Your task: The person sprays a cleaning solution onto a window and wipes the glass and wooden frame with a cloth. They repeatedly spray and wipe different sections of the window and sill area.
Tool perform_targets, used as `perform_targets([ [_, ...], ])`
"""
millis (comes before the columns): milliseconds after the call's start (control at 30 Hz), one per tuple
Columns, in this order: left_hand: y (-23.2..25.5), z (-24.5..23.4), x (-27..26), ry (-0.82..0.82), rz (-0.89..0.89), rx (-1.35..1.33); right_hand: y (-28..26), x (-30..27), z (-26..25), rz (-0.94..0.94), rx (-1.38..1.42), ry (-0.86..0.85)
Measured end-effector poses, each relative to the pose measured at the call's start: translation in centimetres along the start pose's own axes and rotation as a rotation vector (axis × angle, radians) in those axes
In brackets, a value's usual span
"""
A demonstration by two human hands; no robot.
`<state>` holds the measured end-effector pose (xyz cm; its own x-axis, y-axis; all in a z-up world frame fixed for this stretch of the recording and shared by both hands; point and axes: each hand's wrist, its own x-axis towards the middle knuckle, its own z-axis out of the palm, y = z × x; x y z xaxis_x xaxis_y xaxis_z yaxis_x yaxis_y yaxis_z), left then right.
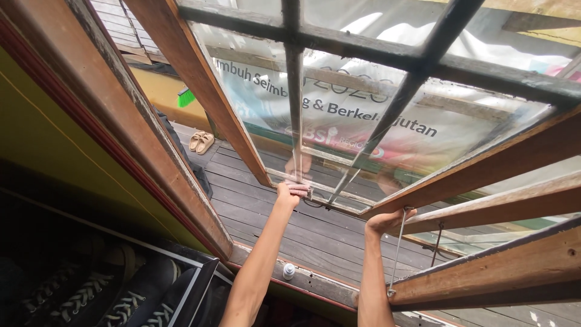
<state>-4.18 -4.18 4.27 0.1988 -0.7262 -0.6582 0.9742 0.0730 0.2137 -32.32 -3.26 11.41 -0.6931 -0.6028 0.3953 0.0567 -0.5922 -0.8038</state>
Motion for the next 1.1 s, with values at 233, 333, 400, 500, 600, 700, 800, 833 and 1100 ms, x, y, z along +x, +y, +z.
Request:
perform_targets([
  [233,-0.2,-1.9,-1.9,-0.132,-0.068,-0.157,0.7,0.1,-1.6,0.013,-0.17,0.033],
  [333,2.1,8.0,-17.4,-0.155,-0.071,-0.237,1.2,0.5,-1.8,0.042,-0.192,0.015],
  [400,2.5,11.1,-26.6,-0.297,-0.013,-0.183,2.1,0.3,-2.5,0.08,-0.158,0.01],
  [500,3.9,10.0,-21.5,-0.298,-0.01,-0.204,7.2,1.1,-5.1,0.103,-0.152,-0.007],
  [600,3.4,7.1,-15.8,-0.217,-0.03,-0.219,4.1,0.7,-3.1,0.111,-0.102,-0.002],
  [700,1.5,4.6,-8.7,-0.126,-0.001,-0.222,6.4,0.2,-4.1,0.12,-0.178,0.037],
  [800,1.0,5.8,-11.9,-0.192,0.231,0.376,6.7,0.2,-4.6,0.089,-0.155,0.014],
  [833,0.8,4.2,-7.5,-0.194,0.227,0.38,6.8,0.1,-4.8,0.088,-0.158,0.02],
  [1100,-2.6,-2.7,4.3,0.04,-0.034,-0.08,3.5,-0.6,-3.4,0.066,-0.158,-0.002],
])
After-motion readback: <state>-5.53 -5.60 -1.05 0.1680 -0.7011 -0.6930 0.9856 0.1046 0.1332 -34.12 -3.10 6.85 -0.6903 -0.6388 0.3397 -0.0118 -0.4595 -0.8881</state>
